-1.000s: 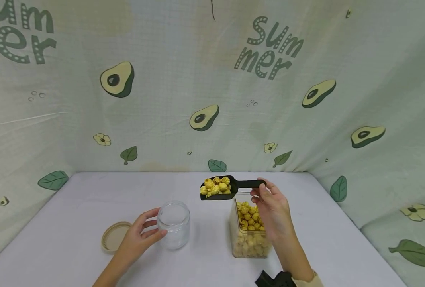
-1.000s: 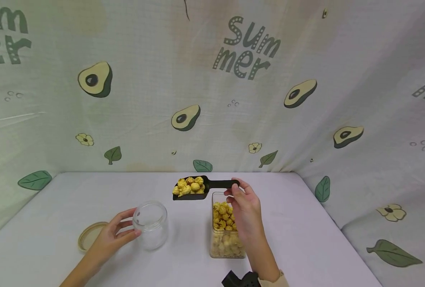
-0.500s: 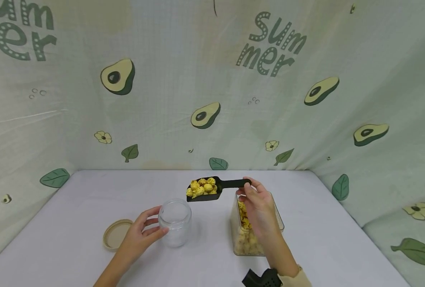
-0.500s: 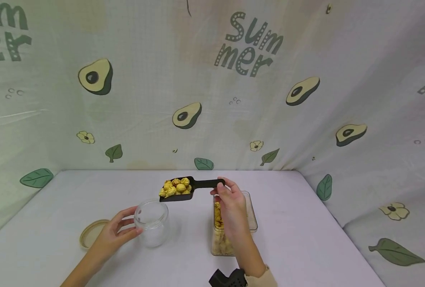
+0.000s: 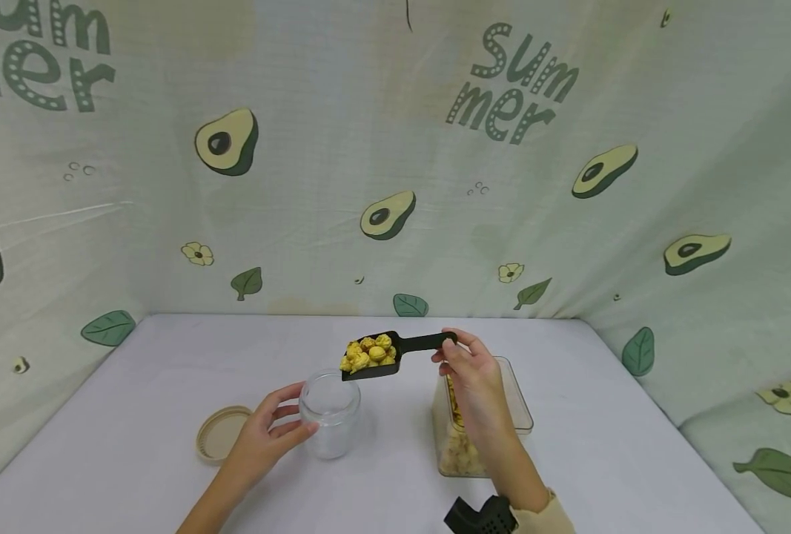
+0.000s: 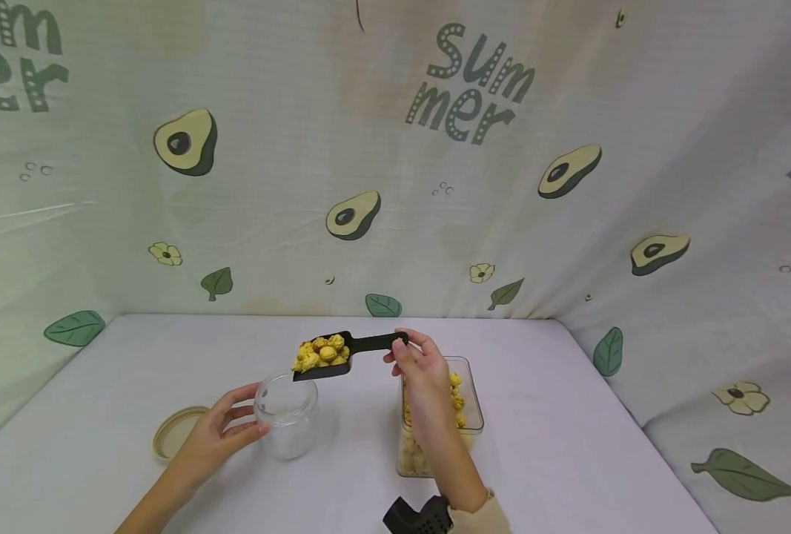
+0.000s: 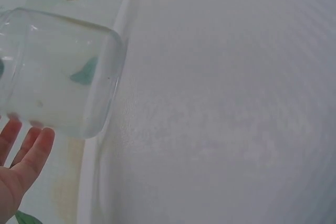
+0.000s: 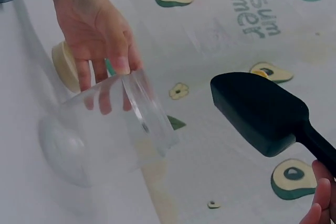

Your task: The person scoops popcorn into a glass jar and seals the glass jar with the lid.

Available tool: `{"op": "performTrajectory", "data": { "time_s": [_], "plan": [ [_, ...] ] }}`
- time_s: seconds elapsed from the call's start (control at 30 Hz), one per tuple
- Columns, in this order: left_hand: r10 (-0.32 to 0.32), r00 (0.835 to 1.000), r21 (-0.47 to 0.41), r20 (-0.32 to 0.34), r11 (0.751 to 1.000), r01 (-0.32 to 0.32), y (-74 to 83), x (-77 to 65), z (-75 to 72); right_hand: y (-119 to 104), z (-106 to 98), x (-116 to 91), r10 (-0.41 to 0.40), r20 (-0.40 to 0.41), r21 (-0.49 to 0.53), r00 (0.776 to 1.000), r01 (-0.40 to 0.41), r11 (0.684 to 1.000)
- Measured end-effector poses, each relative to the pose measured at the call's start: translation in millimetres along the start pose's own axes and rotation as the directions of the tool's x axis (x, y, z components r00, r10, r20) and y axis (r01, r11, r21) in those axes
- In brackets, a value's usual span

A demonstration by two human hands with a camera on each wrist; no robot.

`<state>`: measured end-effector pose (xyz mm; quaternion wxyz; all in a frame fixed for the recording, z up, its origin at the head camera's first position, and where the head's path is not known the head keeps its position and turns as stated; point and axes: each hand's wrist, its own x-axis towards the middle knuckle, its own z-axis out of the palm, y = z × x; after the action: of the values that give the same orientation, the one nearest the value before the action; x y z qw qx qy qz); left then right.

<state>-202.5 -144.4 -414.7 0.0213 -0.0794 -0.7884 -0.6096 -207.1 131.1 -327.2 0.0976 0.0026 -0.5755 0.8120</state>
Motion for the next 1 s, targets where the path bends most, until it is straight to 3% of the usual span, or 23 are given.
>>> {"op": "performTrajectory", "data": {
  "time_s": [0.63,1.0],
  "plan": [
    [-0.053,0.999,0.016,0.005,0.998,0.053,2.0,1.4,1.8,2,6,-5,-0.010,0.019,-0.258,1.000,0.015,0.966],
    [-0.017,1.000,-0.005,-0.001,1.000,0.017,3.5,0.0,1.5,5,13,-9,-0.052,0.031,-0.318,0.998,0.059,0.946]
  ]
}}
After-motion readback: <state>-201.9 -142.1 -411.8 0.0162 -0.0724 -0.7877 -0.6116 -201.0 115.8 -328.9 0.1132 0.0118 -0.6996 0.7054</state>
